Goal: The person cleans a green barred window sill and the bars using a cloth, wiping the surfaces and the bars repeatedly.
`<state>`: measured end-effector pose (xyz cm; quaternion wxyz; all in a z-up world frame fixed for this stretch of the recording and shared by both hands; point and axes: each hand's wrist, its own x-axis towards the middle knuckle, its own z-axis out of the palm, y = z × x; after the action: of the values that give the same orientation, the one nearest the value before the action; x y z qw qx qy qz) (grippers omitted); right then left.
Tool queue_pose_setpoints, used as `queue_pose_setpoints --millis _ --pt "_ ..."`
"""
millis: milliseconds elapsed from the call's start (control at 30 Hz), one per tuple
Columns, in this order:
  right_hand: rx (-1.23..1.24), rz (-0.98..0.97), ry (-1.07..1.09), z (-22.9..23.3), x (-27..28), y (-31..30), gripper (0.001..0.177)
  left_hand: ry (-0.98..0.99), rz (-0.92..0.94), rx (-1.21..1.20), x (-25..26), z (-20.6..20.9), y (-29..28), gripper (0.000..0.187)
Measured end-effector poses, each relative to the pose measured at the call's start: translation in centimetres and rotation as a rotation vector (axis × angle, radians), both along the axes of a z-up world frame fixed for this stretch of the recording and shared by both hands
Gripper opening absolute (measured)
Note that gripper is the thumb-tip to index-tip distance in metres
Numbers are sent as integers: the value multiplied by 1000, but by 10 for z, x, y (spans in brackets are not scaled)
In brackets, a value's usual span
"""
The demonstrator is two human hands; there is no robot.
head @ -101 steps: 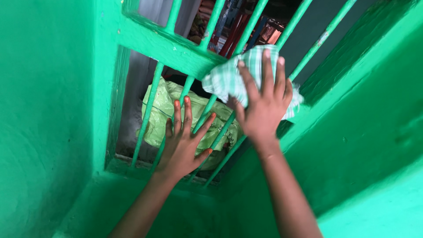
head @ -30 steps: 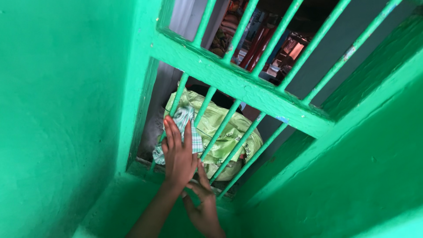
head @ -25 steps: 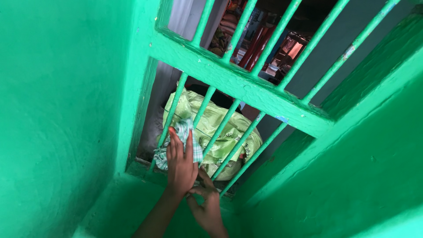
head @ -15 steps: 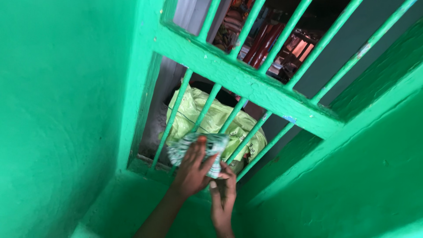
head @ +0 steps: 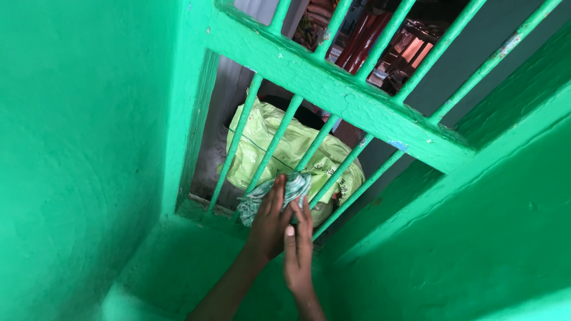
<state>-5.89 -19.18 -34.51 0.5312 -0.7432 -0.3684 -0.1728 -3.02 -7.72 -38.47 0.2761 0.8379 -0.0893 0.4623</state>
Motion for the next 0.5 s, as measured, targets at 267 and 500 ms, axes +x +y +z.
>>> queue_pose_setpoints --millis 267,500 --pt "-157 18 75 -46 20 2 59 -67 70 -52 -4 -46 -16 67" --pt "-275 32 78 -49 14 1 71 -22 169 -50 -4 -62 -25 72"
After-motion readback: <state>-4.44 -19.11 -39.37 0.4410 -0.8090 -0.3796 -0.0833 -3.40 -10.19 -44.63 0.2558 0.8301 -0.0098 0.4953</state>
